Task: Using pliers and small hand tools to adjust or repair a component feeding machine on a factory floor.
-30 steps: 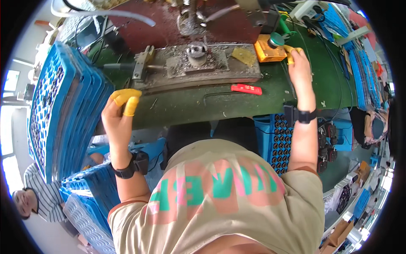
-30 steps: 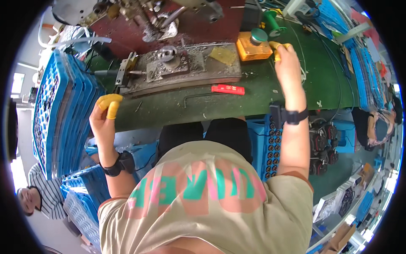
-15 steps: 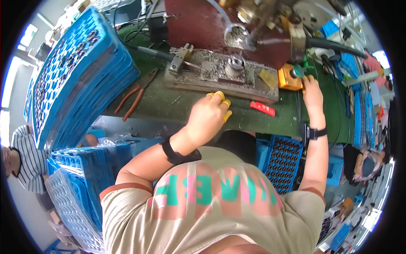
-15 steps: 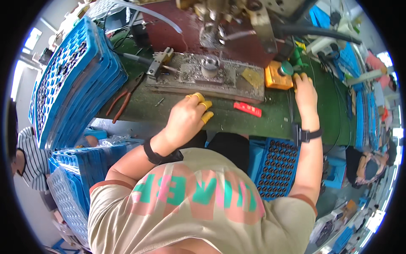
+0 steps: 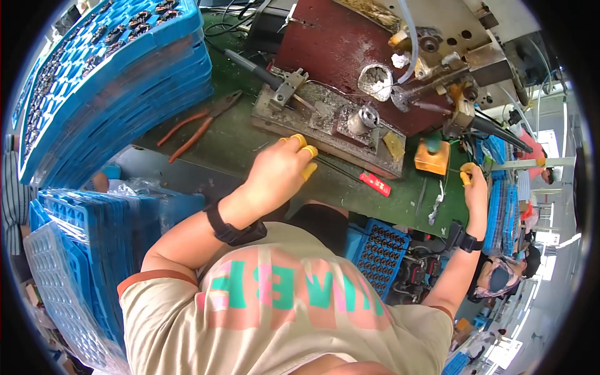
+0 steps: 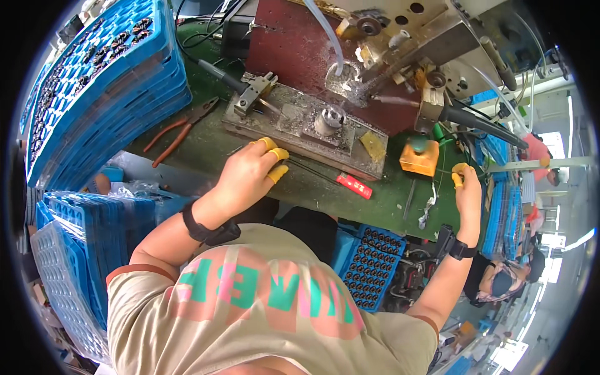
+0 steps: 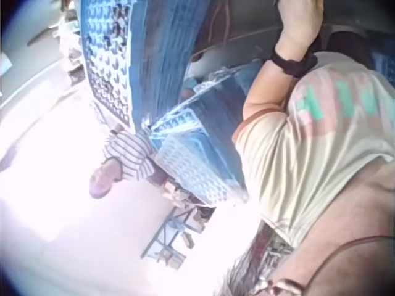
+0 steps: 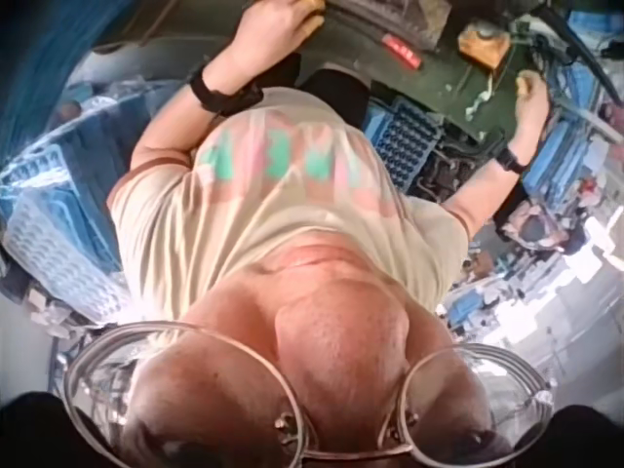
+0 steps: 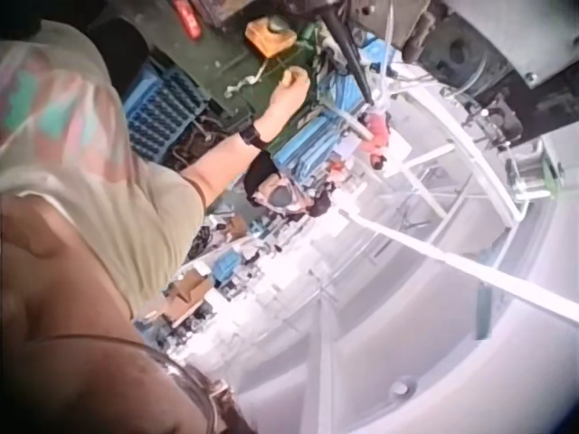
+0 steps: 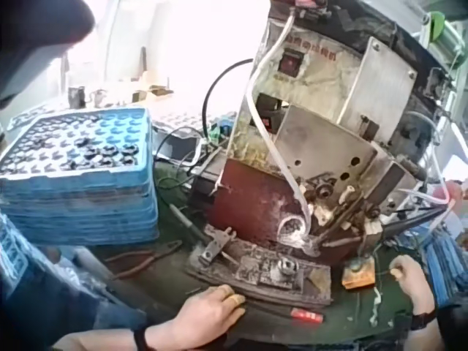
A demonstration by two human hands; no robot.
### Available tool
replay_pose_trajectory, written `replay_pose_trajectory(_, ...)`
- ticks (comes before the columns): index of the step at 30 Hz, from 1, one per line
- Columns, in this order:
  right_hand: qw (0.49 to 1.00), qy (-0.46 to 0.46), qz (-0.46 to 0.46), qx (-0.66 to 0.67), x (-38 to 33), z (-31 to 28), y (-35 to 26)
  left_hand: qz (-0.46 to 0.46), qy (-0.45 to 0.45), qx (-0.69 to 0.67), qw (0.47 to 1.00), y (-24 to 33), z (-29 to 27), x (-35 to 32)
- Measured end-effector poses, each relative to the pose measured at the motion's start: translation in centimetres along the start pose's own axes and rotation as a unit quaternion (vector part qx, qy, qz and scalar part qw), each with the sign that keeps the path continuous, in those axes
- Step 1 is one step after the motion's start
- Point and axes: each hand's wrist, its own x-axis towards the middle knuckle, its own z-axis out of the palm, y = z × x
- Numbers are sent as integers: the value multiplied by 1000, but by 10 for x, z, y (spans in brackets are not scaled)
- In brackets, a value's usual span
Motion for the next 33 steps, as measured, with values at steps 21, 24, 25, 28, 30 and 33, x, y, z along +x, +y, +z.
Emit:
replay_pose_trajectory(21, 976, 146, 32, -161, -13, 12, -69, 30, -25, 26, 999, 6, 7, 2)
replay_pose_trajectory(24, 984, 119, 35, -127, -19, 35, -58, 51, -16, 17, 998, 6, 3, 5)
replay_pose_trajectory(25, 987, 97, 47, -116, -20, 44, -47, 53, -17, 18, 998, 7, 2, 4)
replay_pose_trajectory(28, 984, 89, 95, -120, -16, 51, -58, 60, -29, -61, 996, 9, -8, 4)
replay_pose_trajectory(30, 981, 107, 84, -141, -13, 56, -47, -23, -69, -177, 981, 17, -24, 7)
replay_pose_trajectory(33, 980, 82, 99, -153, -3, 60, -35, -60, -49, -333, 940, 14, -42, 7)
